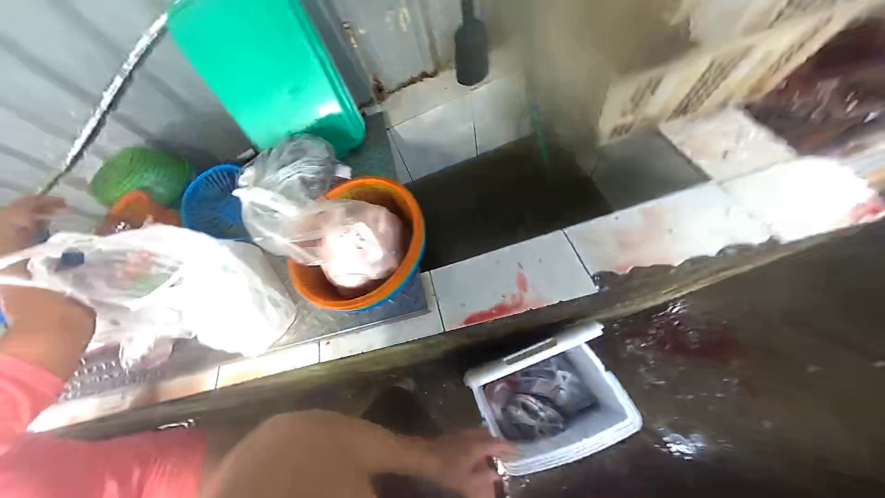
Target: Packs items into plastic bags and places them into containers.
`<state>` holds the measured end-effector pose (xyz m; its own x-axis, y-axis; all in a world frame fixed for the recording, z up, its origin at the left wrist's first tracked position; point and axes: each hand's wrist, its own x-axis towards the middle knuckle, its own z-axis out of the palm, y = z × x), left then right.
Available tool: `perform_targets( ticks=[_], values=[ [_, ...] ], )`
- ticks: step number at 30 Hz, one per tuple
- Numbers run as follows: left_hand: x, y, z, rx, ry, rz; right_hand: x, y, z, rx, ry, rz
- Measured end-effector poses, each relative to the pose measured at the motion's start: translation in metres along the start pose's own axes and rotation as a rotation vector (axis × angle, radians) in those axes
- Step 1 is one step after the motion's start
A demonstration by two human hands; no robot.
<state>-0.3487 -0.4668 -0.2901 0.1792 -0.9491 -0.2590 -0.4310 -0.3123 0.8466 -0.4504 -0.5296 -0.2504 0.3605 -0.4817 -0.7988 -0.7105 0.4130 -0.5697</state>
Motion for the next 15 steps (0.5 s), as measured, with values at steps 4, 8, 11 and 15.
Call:
perform_targets(
  ticks=[4,8,11,15],
  values=[
    [-0.088,0.068,-0.153,0.107,0.472,0.118,-0.045,-0.06,0.058,-0.3,-0.168,-0.738],
    [-0.166,0.101,-0.331,0.342,0.987,0.214,-0.083,-0.112,0.12,-0.499,-0.311,-1.086],
    [-0.23,0.092,-0.46,0.482,1.126,0.068,-0.123,-0.167,0.156,-0.545,-0.331,-1.404],
    [-0.256,0.027,-0.573,0.546,0.854,-0.308,-0.145,-0.222,0.213,-0.498,-0.405,-1.517]
  ],
)
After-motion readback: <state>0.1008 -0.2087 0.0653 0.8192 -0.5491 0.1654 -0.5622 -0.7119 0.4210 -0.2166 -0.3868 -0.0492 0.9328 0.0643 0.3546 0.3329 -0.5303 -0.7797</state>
